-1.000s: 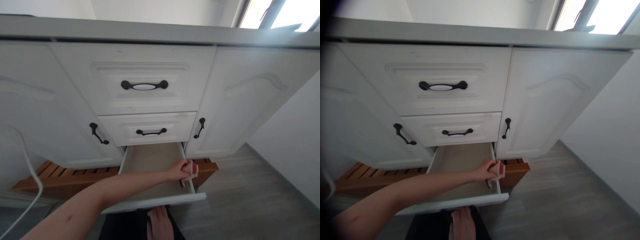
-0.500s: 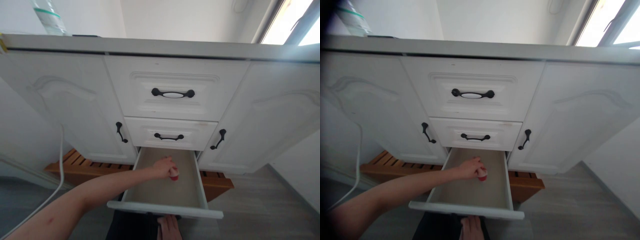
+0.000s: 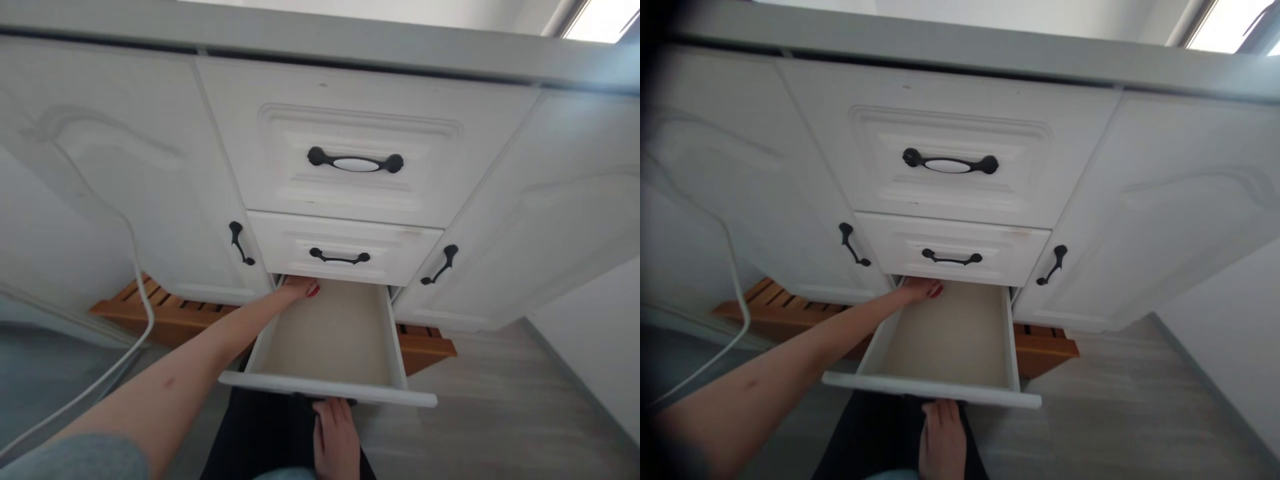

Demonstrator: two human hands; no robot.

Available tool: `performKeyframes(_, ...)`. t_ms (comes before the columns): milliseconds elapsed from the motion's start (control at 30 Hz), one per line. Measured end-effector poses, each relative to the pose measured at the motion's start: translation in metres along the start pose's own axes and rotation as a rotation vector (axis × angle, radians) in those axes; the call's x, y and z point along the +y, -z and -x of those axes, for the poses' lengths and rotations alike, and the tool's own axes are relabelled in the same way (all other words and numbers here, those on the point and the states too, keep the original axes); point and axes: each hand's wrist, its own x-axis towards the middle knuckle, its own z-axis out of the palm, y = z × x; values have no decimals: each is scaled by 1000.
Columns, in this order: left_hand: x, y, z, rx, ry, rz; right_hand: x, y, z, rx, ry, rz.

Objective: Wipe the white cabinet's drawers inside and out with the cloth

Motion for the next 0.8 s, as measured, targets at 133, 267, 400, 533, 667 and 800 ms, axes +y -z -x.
performKeyframes(133,-4,2,15,-196,-21,-109,-1,13,-1,-31,21,20)
performKeyframes(267,11,0,54,-339,-91,-182,-5,17,-4,-44,35,17)
performKeyframes(400,26,-16,106,-483,-194,-173,-9,18,-4,-18,16,21)
performKeyframes(533,29,-23,130,-592,-259,-105,-8,13,-2,10,19,3)
performKeyframes(667,25,-8,112,-477,-193,-59,-2,-2,4,52,13,10)
performKeyframes(800,24,14,62,-201,-86,-65,6,-25,11,116,-1,26)
